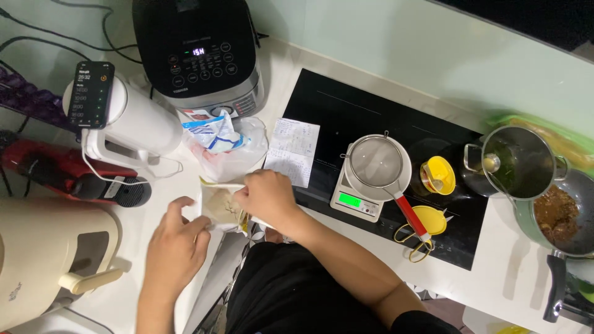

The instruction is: The recorder measures flour using a sifter and a digital scale, washes some dishes in the sink, and prepares an egg mixture using a stand mixer.

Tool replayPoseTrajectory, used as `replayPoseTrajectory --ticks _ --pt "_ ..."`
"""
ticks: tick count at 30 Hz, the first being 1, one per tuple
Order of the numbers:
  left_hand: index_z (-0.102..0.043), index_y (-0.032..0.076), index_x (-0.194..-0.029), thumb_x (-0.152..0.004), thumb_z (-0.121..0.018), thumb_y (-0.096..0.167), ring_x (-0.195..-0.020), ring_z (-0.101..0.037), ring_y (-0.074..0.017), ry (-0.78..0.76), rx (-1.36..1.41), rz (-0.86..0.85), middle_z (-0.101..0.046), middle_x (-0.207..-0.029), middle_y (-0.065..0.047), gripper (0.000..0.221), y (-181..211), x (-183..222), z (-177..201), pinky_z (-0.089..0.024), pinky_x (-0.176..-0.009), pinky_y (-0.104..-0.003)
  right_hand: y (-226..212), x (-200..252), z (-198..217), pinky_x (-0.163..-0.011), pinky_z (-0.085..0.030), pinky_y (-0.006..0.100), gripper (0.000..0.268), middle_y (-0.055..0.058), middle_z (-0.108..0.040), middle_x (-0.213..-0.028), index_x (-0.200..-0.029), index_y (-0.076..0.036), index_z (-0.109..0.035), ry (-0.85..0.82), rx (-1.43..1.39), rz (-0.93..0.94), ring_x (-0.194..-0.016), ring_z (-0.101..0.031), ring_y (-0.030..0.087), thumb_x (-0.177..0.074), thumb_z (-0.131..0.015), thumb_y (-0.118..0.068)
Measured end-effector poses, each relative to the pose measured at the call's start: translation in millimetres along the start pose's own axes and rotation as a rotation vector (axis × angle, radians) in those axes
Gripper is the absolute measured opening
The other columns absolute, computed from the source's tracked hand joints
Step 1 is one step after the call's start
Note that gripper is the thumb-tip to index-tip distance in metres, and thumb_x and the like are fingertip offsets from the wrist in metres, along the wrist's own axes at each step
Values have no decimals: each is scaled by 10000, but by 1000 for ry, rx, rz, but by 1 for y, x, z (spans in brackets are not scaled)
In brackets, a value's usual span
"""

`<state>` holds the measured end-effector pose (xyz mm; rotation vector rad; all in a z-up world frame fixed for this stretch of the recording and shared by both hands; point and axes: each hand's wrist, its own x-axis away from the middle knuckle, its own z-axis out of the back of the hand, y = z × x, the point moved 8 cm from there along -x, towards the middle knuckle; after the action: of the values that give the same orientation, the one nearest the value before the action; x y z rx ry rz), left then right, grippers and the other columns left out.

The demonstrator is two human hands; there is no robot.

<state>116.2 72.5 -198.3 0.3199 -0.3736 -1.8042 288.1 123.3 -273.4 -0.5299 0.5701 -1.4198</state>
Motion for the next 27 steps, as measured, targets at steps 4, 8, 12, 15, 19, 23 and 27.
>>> replayPoseTrajectory --ticks 4,8,12,15,19,23,27 --pt "-752 41 -870 -752 -829 163 -804 -667 -275 36 20 -104 -631 -1215 -135 186 11 0 17 -542 -693 -414 26 -3 12 -597 -544 483 246 171 -676 -669 -625 -33 -670 43 -8 -53 -612 -661 379 -748 -660 -246" --pt "-696 12 -909 -848 -789 64 -833 -666 -271 170 135 -198 -688 -1108 -121 123 27 -3 24 -538 -680 -367 54 6 20 -684 -565 431 208 146 -731 -791 -794 -43 -709 69 -247 -63 -710 -706 314 -844 -720 -244" --pt "-662 -2 -901 -848 -771 19 -832 -684 -268 226 186 -283 -691 -1062 -109 123 71 -15 51 -552 -635 -320 104 31 4 -869 -526 400 358 92 -693 -1124 -1276 -50 -632 24 -974 -81 -1003 -665 216 -967 -749 -187" --pt "-639 10 -879 -812 -808 -13 -729 -670 -243 234 165 -409 -718 -1001 -119 183 113 -24 70 -517 -586 -330 71 53 8 -1080 -425 380 1197 41 -340 -1555 -1582 -56 -241 -177 -916 209 -1405 -384 184 -619 -947 -139" --pt "-487 -46 -1250 -853 -784 -45 -882 -750 -194 179 329 -608 -728 -1038 -134 495 162 -38 89 -577 -712 -291 63 70 -9 -1049 -453 353 997 88 -551 -1393 -1500 -17 -322 -368 -1269 71 -1278 -532 176 -687 -899 -38" --pt "-365 -2 -1510 -887 -862 140 -1097 -727 -209 107 707 -633 -663 -1286 -141 810 148 -56 70 -566 -1000 -340 94 70 -14 -1013 -575 399 696 179 -688 -1278 -1420 63 -558 -195 -1524 -110 -1152 -683 249 -785 -842 58" --pt "-339 27 -1575 -808 -881 447 -1223 -579 -216 87 1066 -479 -559 -1419 -139 1029 107 -73 16 -466 -1079 -352 109 66 12 -985 -575 377 653 122 -655 -1280 -1399 10 -520 68 -1717 -219 -1149 -666 214 -811 -799 52"
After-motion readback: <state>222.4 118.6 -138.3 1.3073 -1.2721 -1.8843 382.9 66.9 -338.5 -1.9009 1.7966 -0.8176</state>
